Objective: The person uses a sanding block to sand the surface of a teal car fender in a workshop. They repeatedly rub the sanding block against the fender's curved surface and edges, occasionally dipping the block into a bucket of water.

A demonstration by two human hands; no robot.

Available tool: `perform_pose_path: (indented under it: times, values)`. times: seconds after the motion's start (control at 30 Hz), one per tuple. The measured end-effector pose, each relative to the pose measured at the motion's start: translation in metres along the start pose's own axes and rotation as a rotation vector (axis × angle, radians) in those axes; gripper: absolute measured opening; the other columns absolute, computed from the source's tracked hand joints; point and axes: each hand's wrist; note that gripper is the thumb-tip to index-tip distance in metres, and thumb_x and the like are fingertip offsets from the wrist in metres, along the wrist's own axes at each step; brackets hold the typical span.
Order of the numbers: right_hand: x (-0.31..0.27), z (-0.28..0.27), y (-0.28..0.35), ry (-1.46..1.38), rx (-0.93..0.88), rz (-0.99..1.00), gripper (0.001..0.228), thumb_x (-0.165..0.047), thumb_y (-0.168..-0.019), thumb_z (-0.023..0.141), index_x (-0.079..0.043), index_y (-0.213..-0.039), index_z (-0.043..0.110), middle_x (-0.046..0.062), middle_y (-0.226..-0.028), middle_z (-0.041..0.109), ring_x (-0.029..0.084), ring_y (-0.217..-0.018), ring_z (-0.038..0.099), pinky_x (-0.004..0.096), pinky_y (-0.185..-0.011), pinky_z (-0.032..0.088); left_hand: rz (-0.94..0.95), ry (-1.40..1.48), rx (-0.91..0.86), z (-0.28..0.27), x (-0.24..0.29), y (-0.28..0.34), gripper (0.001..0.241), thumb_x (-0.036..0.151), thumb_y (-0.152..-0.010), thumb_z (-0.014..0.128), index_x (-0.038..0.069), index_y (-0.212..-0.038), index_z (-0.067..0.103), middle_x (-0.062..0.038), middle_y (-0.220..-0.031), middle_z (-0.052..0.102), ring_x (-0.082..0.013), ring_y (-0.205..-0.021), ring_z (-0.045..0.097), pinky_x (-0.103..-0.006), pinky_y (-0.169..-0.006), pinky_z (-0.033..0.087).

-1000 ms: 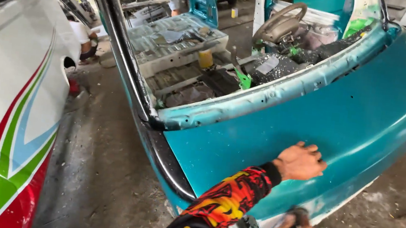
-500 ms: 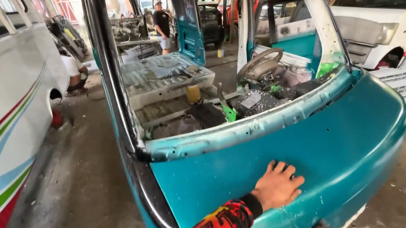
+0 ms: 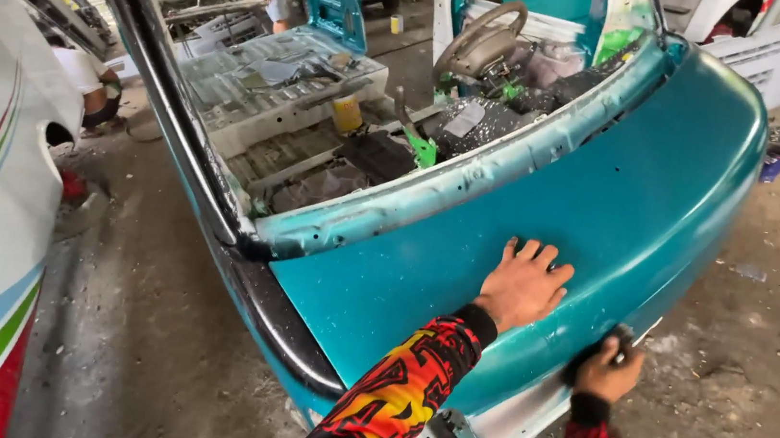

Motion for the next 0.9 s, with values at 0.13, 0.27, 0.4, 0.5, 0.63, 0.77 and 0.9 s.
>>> perform_pose_path:
  times: [0.13,0.27,0.4,0.5,0.63,0.77,0.9]
  values:
    - [-0.125,-0.057,0.121,0.040,-0.066,-0.082,0.054,-0.037,-0.101,0.047,0.007,-0.133,0.053,0.034,-0.114,0.054,0.054,-0.099,0.048,0.058,-0.092,0.035,0.010,0.005,-0.023,-0.009,-0.002,-0.005,0.025,0.032,-0.097,0.048,0.014,-0.111,0.060,-0.016,-0.121,0.053,-0.0384,-0.110,0.047,-0.0674,-0.096,0.039]
    - [-0.016,0.003,0.056,0.070,-0.006,-0.106,0.058,-0.023,-0.103,0.048,0.015,-0.145,0.038,0.043,-0.142,0.041,0.061,-0.130,0.036,0.062,-0.113,0.026,0.001,-0.022,-0.015,-0.006,-0.003,-0.006,0.023,0.032,-0.096,0.050,0.016,-0.108,0.060,-0.015,-0.116,0.054,-0.0379,-0.106,0.048,-0.0640,-0.097,0.038]
    - [0.023,0.010,-0.016,0.050,-0.028,-0.025,0.026,-0.025,-0.108,0.059,0.000,-0.105,0.056,0.024,-0.098,0.064,0.046,-0.089,0.060,0.052,-0.078,0.044,-0.020,-0.016,-0.025,-0.004,0.000,-0.004,0.024,0.032,-0.095,0.049,0.017,-0.110,0.060,-0.015,-0.119,0.054,-0.0386,-0.107,0.048,-0.0615,-0.095,0.038]
    - [-0.064,-0.009,0.068,0.022,0.072,-0.090,0.036,-0.033,-0.106,0.056,0.002,-0.116,0.060,0.026,-0.113,0.066,0.048,-0.094,0.057,0.052,-0.084,0.041,0.003,-0.024,0.069,-0.005,0.000,-0.002,0.023,0.031,-0.092,0.053,0.017,-0.107,0.061,-0.015,-0.115,0.054,-0.0394,-0.104,0.047,-0.0609,-0.088,0.039]
    - [-0.113,-0.045,0.114,-0.007,0.063,-0.243,0.054,-0.034,-0.106,0.044,0.015,-0.126,0.056,0.037,-0.117,0.059,0.053,-0.094,0.047,0.056,-0.094,0.034,0.007,-0.004,0.058,-0.004,-0.001,-0.005,0.021,0.031,-0.094,0.052,0.016,-0.105,0.060,-0.015,-0.115,0.054,-0.0400,-0.105,0.047,-0.0591,-0.085,0.041]
    - [0.041,0.025,0.002,0.170,0.329,-0.347,0.048,-0.024,-0.107,0.066,0.016,-0.132,0.058,0.035,-0.117,0.064,0.051,-0.103,0.061,0.053,-0.090,0.049,-0.001,0.027,0.018,-0.005,0.000,-0.004,0.022,0.031,-0.092,0.053,0.015,-0.107,0.060,-0.015,-0.113,0.052,-0.0399,-0.104,0.045,-0.0604,-0.080,0.041]
    - [-0.052,-0.015,0.039,0.007,0.006,-0.090,0.029,-0.023,-0.104,0.060,0.003,-0.116,0.059,0.028,-0.109,0.064,0.048,-0.095,0.059,0.054,-0.083,0.044,-0.006,0.020,0.033,-0.009,0.002,0.001,0.025,0.028,-0.092,0.050,0.016,-0.111,0.060,-0.018,-0.121,0.055,-0.0413,-0.108,0.047,-0.0606,-0.083,0.041]
Point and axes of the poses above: each hand's wrist, its own y-axis away from the middle knuckle, its own z-axis out of the palm, x = y × z
